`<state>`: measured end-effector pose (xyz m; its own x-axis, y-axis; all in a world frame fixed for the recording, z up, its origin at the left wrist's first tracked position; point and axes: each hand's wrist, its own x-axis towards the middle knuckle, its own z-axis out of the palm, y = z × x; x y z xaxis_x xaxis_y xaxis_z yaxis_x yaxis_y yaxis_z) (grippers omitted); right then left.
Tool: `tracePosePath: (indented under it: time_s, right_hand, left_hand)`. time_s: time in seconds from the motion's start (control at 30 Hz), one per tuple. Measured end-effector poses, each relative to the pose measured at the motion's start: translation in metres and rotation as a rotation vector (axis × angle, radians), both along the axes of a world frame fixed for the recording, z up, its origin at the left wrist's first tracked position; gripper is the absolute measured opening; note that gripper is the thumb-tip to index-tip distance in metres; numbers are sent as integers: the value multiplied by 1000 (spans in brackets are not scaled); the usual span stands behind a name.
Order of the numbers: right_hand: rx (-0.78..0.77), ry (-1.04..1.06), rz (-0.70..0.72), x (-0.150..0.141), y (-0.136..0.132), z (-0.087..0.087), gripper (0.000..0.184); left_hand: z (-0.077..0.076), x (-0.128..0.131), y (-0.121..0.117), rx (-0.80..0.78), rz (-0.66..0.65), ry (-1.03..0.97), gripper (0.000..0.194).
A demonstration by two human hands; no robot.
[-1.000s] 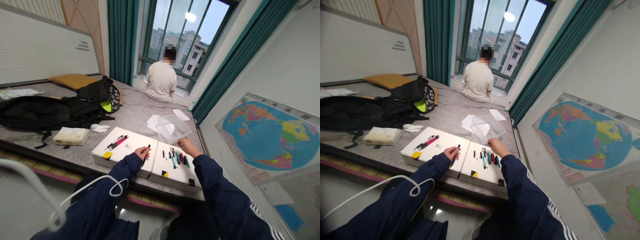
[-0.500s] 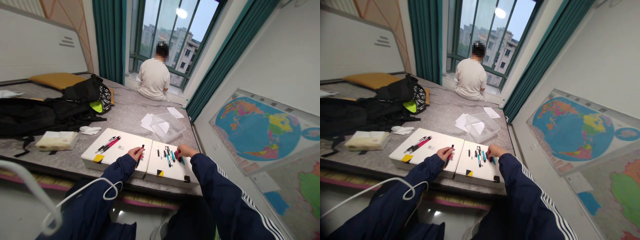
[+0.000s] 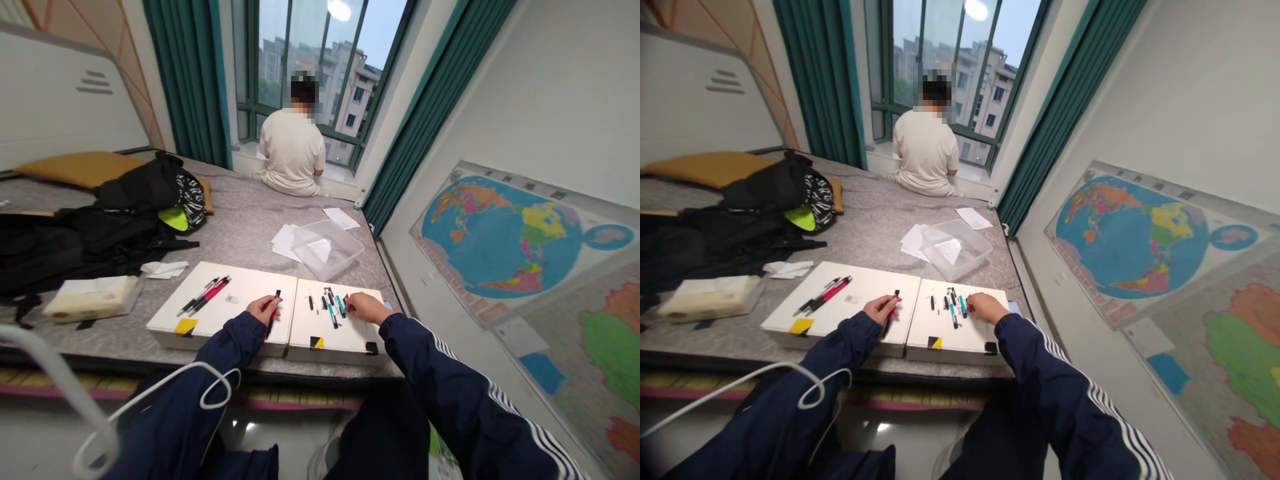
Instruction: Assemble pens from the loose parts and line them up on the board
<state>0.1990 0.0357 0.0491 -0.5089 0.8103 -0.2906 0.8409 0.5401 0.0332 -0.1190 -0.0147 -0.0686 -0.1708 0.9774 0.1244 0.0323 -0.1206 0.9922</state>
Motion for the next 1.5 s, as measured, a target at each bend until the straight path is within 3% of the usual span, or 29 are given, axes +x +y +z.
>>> tracePosePath:
  time_s: [0.47, 0.67, 1.1, 1.5]
  right_hand:
    - [42, 38, -1, -1, -3, -19, 15]
    - [48, 25, 17, -2, -2, -26, 16]
    - [-2, 9, 73, 0, -3, -22, 15]
    - [18, 96, 4, -3, 0, -21, 15]
  left_hand:
    - [4, 0, -2, -25, -4, -11, 45]
    - [3, 4, -2, 11, 52, 8, 44]
    - [1, 3, -1, 22, 49, 22, 44]
    - [1, 3, -2, 18, 50, 27, 43]
